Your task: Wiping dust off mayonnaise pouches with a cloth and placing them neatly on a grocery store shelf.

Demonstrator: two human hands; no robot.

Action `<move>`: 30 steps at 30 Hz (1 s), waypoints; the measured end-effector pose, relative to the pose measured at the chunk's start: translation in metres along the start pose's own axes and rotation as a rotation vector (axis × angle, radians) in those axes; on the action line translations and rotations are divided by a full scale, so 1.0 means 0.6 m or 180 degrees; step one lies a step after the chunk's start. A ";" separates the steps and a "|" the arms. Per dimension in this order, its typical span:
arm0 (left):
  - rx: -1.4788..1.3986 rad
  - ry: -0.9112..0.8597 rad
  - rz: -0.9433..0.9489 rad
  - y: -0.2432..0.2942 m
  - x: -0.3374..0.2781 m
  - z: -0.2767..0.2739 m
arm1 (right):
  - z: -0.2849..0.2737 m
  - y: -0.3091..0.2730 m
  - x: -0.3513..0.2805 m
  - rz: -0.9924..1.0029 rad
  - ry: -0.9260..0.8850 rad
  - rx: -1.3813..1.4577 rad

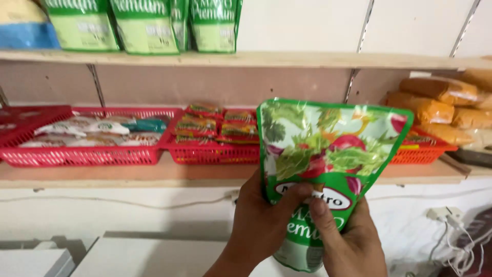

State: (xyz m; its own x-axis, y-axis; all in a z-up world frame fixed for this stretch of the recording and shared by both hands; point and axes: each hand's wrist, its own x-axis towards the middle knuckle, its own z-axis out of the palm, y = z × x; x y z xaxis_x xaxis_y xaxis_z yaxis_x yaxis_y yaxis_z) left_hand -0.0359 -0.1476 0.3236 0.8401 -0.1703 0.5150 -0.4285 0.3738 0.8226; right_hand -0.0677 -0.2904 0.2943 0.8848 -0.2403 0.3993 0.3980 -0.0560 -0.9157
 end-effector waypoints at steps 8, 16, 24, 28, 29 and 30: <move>0.1254 0.0704 0.1824 0.180 0.171 0.032 | 0.079 -0.221 0.153 -0.1461 0.0738 0.0187; 0.1943 0.1097 0.2324 0.281 0.335 -0.030 | 0.179 -0.314 0.314 -0.1952 0.0490 0.0584; 0.3731 0.1495 0.1242 0.245 0.336 -0.179 | 0.272 -0.294 0.462 -0.1647 0.0626 0.0636; 0.4361 0.1292 0.1668 0.194 0.334 -0.214 | 0.309 -0.272 0.499 -0.1310 0.0708 0.0385; 0.4521 0.1316 0.1820 0.185 0.336 -0.218 | 0.319 -0.270 0.505 -0.1274 0.0631 0.0399; 0.4547 0.1331 0.1809 0.185 0.336 -0.217 | 0.328 -0.268 0.506 -0.1263 0.0610 0.0418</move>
State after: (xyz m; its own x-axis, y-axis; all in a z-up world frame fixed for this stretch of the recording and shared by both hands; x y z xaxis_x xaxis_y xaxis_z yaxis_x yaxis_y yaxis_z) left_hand 0.1291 -0.0219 0.4874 0.3941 0.0283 0.9186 -0.4480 -0.8668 0.2189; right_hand 0.1843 -0.1634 0.5720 0.6018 -0.4006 0.6909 0.7353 -0.0597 -0.6751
